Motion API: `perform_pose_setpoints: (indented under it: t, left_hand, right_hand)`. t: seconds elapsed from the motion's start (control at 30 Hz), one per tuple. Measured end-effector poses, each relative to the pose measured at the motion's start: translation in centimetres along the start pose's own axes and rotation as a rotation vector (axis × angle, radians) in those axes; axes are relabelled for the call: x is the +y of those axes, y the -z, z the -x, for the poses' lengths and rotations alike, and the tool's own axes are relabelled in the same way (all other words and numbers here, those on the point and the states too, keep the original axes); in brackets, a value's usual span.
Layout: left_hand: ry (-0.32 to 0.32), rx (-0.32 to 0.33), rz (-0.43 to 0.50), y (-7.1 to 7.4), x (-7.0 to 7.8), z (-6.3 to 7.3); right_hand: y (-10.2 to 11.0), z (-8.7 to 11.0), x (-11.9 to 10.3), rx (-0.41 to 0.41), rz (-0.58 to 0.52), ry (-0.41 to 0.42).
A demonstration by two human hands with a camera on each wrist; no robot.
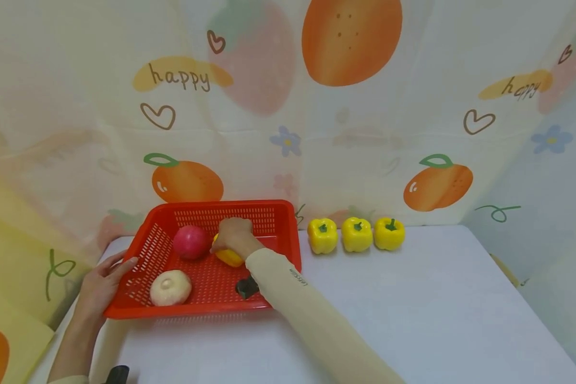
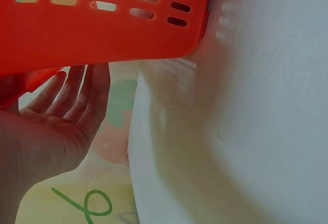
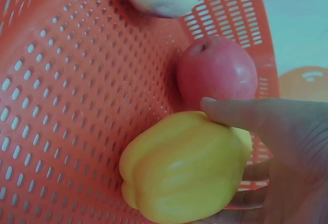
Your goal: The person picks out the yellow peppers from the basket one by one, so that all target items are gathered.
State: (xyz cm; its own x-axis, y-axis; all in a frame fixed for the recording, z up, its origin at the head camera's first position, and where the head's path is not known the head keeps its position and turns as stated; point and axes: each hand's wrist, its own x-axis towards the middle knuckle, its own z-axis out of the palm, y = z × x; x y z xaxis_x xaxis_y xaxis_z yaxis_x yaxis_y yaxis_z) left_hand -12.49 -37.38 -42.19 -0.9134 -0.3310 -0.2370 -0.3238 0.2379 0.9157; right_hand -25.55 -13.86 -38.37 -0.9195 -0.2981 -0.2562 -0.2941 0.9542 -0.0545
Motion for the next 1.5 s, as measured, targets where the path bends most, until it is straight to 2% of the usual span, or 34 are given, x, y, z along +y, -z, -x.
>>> perform_pose_setpoints:
  t: [0.3, 0.5, 0.87, 1.1, 1.23, 1.5]
  left_hand:
    - [-0.008, -0.006, 0.004, 0.0, 0.1, 0.1]
    - [0.021, -0.007, 0.006, 0.0, 0.1, 0.0]
    - [0.028, 0.014, 0.013, 0.1, 0.1, -0.1]
    - [0.047, -0.002, 0.017, 0.4, -0.1, -0.3]
    - [0.046, -0.013, 0.033, 0.4, -0.2, -0.3]
    - [0.033, -0.008, 0.044, 0.2, -0.3, -0.3]
  right_hand:
    - [0.3, 0.3, 0.6, 0.017, -0.035, 0.007]
    - [0.4, 0.5, 0.9, 0.026, -0.038, 0.018]
    - [1.8, 1.5, 1.6, 0.053, -0.158, 0.162]
    - [3.0, 2.4, 1.9, 0.039, -0.242, 0.262]
    - [3.6, 2.8, 1.9, 0.03, -0.258, 0.286]
    - [4.1, 3.2, 2.4, 0.073, -0.291, 0.318]
